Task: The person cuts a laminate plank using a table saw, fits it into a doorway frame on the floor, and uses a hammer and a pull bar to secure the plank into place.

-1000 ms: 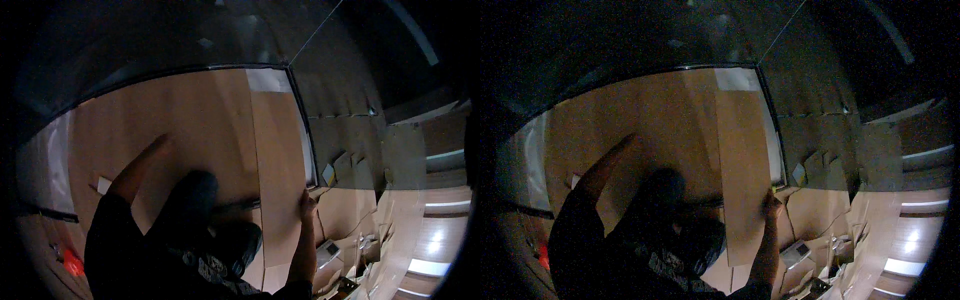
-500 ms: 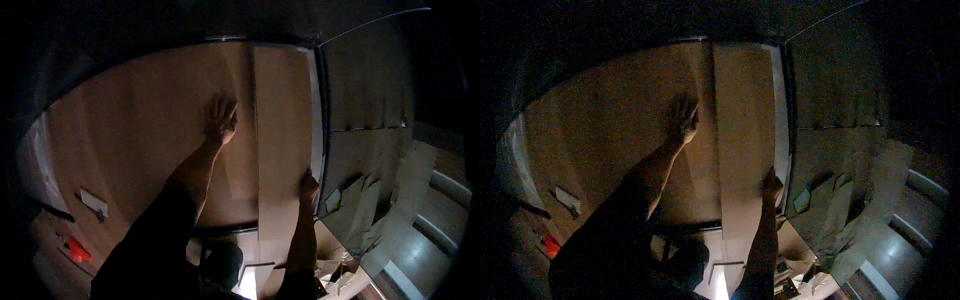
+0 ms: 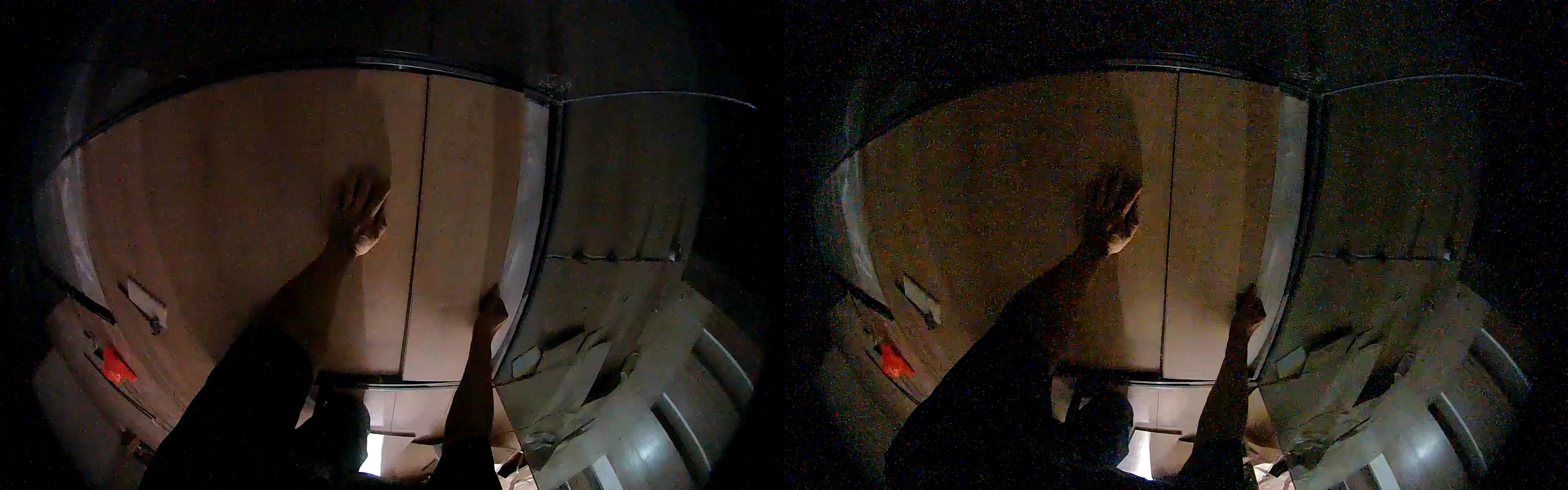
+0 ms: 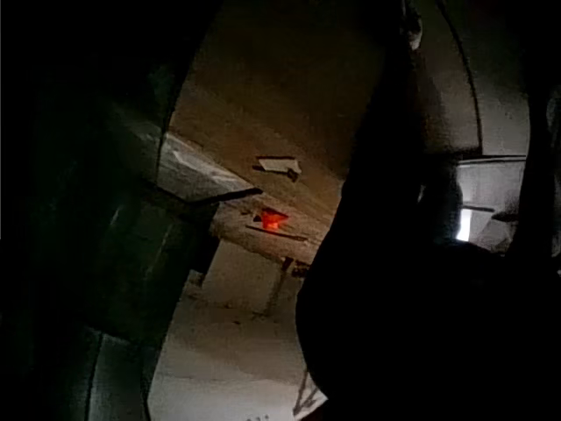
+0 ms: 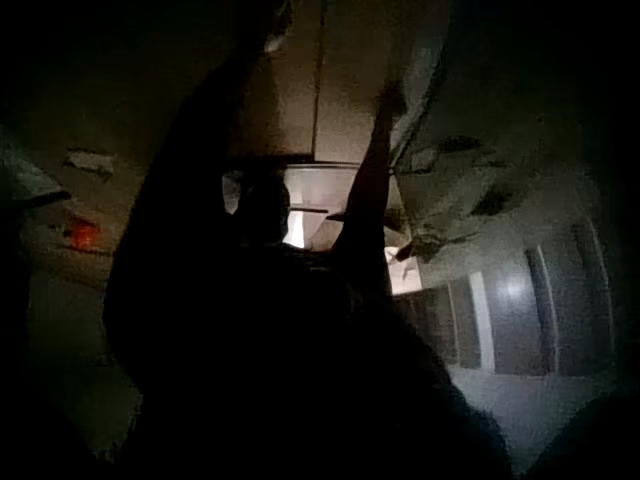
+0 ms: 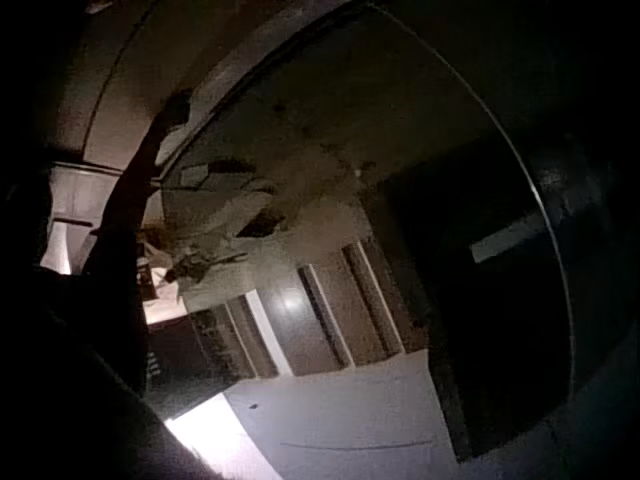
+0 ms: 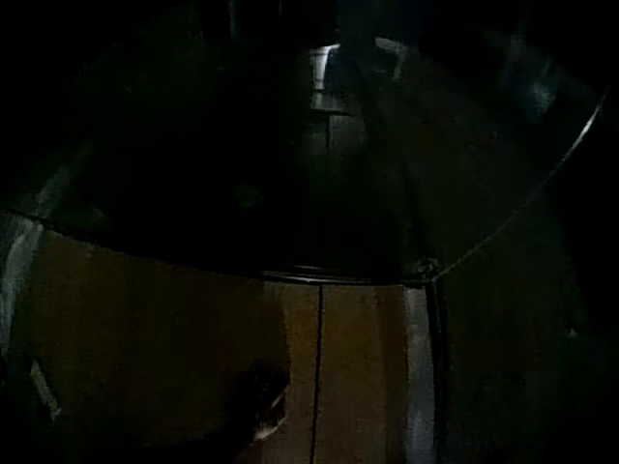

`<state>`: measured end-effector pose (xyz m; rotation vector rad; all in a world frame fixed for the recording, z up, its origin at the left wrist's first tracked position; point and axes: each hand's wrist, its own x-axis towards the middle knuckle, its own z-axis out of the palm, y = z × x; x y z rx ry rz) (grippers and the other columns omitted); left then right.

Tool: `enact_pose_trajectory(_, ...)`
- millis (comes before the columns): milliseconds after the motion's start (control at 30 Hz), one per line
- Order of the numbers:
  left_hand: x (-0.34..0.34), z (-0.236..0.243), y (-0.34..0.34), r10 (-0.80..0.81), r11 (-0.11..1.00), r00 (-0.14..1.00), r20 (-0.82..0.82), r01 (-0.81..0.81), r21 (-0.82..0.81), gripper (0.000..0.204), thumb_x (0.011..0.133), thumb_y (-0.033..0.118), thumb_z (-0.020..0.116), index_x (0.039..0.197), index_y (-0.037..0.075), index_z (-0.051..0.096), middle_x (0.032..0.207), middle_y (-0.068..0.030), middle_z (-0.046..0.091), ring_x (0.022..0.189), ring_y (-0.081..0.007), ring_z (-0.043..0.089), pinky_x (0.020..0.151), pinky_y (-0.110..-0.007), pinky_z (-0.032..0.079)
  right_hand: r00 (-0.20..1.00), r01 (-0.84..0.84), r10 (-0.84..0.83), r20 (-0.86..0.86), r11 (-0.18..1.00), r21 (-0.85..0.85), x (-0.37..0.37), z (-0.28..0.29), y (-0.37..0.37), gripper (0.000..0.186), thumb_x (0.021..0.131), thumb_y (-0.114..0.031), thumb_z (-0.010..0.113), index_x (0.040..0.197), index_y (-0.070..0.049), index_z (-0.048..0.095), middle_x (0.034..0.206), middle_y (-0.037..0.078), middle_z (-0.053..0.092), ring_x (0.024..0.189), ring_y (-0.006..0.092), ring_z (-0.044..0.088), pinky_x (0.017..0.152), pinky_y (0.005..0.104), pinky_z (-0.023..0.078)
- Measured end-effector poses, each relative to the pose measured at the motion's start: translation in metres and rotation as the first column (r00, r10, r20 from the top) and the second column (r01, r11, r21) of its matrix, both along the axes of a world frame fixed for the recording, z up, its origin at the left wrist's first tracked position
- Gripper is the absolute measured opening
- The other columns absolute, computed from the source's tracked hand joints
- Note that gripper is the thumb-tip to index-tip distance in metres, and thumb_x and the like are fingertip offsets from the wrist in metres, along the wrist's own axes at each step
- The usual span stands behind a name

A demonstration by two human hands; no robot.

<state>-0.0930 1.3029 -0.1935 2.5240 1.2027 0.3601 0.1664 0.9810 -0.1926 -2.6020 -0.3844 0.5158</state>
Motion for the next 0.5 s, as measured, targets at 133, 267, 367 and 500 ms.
enact_pose_trajectory(133,-0.003,0.002,-0.001,0.004,0.999,0.999,-0.041,-0.006,-0.050,0.057,0.093,0.027,0.065,0.149,0.020,0.055,0.161,-0.0195,0.040,0.152,-0.0449,0.030,0.123,-0.067,0.021,0.984,0.162,-0.143,-0.108,0.968,0.193,-0.011,0.002,0.008,0.060,0.105,-0.050,0.060,0.068,-0.003,0.058,0.064,0.008,0.056,0.058,0.0182,0.047,0.053,0.0413,0.036)
enact_pose_trajectory(267,-0.005,-0.001,-0.002,0.016,1.000,0.998,-0.054,-0.018,-0.024,0.058,0.092,0.028,0.065,0.149,0.021,0.055,0.161,-0.0185,0.041,0.152,-0.0445,0.030,0.123,-0.067,0.021,0.994,0.067,-0.056,-0.092,0.990,0.127,-0.013,0.007,0.012,0.063,0.106,-0.050,0.059,0.065,-0.002,0.055,0.059,0.007,0.052,0.055,0.0156,0.044,0.053,0.0382,0.034)
enact_pose_trajectory(367,-0.005,0.001,0.000,0.015,1.000,1.000,-0.008,-0.015,0.012,0.058,0.092,0.027,0.066,0.148,0.020,0.055,0.161,-0.0184,0.041,0.152,-0.0450,0.031,0.122,-0.067,0.021,0.995,0.063,-0.057,-0.085,0.996,0.062,-0.015,0.008,0.015,0.063,0.107,-0.047,0.058,0.066,0.000,0.060,0.058,0.009,0.055,0.053,0.0189,0.045,0.052,0.0414,0.035)
enact_pose_trajectory(500,0.002,0.003,0.001,0.009,1.000,1.000,-0.025,-0.009,0.024,0.056,0.089,0.029,0.068,0.144,0.021,0.059,0.162,-0.0149,0.041,0.151,-0.0404,0.032,0.121,-0.062,0.026,0.987,0.058,-0.072,0.144,0.993,0.099,-0.011,-0.025,-0.009,0.065,0.107,-0.046,0.057,0.065,0.002,0.062,0.057,0.010,0.057,0.052,0.0214,0.048,0.051,0.0433,0.036)
